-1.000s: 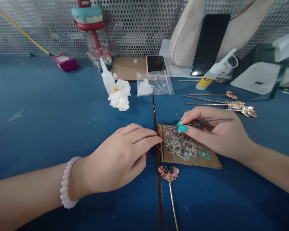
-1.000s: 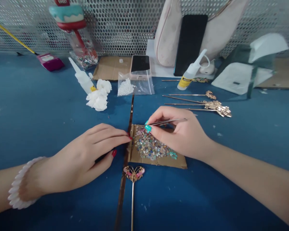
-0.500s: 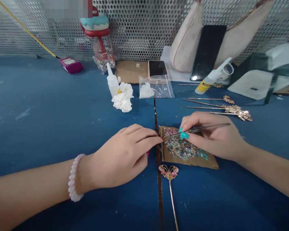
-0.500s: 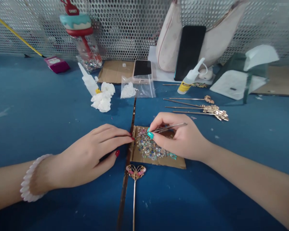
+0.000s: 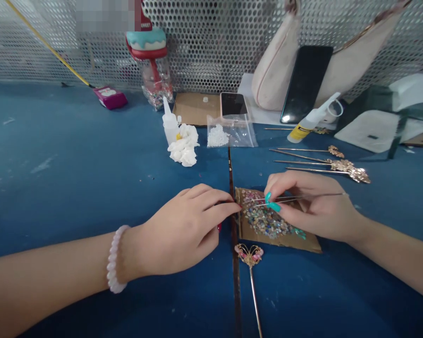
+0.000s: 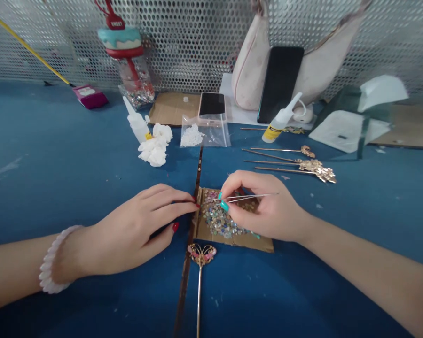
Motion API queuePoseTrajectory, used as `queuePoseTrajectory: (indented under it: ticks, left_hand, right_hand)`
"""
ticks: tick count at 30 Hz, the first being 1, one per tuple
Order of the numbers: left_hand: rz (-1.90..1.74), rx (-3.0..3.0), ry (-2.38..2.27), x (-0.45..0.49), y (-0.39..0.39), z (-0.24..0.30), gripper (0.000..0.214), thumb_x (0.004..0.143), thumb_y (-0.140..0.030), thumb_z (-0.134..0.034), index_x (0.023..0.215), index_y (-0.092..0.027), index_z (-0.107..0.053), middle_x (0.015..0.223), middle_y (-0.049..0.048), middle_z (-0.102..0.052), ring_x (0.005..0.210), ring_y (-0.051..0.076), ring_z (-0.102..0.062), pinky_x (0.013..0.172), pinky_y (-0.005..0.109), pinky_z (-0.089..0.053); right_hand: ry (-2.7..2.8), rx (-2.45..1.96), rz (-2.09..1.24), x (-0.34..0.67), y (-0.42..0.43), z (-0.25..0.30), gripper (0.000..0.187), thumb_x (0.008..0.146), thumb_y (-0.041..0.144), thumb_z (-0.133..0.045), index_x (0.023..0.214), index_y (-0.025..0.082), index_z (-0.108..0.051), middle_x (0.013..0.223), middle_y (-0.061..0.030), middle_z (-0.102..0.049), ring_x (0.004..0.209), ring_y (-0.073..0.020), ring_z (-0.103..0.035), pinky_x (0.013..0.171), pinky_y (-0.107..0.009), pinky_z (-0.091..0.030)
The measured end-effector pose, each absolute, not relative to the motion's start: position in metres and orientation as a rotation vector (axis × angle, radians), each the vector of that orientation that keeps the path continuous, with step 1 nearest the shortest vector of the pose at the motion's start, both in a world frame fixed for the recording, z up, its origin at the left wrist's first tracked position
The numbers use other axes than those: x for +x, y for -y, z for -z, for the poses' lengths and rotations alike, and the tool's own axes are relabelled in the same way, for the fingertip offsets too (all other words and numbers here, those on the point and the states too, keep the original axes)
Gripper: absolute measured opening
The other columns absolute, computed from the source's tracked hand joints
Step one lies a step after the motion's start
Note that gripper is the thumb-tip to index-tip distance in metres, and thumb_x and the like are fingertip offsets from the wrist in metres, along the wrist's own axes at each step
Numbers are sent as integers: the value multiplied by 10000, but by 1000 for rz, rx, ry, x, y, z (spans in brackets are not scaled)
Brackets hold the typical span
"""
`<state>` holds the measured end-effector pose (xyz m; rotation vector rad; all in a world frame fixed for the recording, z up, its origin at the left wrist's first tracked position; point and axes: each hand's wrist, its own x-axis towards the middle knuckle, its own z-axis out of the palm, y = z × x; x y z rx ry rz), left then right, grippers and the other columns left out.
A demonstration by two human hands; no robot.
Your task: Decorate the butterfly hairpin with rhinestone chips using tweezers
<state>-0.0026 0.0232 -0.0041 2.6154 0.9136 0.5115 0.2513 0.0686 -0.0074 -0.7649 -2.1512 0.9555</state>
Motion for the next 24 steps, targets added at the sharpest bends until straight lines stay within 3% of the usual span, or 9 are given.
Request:
queuePoseTrajectory:
  ticks: [7,11,18,22,24]
  left_hand:
    - [-512,2626,-909,-2,-24,6,366,907,-96,-409,1254,-131,-519,1251,89,-551,1122,226,-493,975,409,-433]
    - [-526,2639,-906,-3,-23,6,369,896,-84,-410,1243,-140,-522,1234,100,-555,1108,227,-502,956,415,-448]
    - [-530,2665,-907,-3,-23,5,383,884,-84,-421,1250,-150,-517,1227,105,-551,1102,237,-511,950,425,-455]
    - [-530,2676,-913,-2,-22,5,393,877,-76,-425,1254,-151,-509,1239,102,-547,1107,238,-512,955,429,-458]
    - [-539,2680,-917,-2,-21,4,398,878,-72,-428,1261,-150,-501,1248,102,-544,1116,232,-511,962,424,-459]
  right_hand:
    - [2018,-891,-916,249,-68,6,115,750,184,-670,817,277,-657,724,30,-667,562,-124,-622,461,-235,-500]
    - [1958,-891,-947,250,-68,5,113,796,185,-630,869,271,-636,641,43,-645,493,-114,-623,466,-225,-532]
    - [1970,-920,-710,251,-73,7,143,755,185,-639,875,263,-635,810,16,-684,723,-141,-671,628,-246,-553]
    - [1932,-981,-647,249,-72,6,46,770,205,-621,801,239,-624,731,8,-678,633,-142,-654,551,-252,-529]
    - [1907,-1004,-635,247,-70,6,70,787,210,-604,853,232,-615,703,5,-677,589,-143,-647,519,-258,-523]
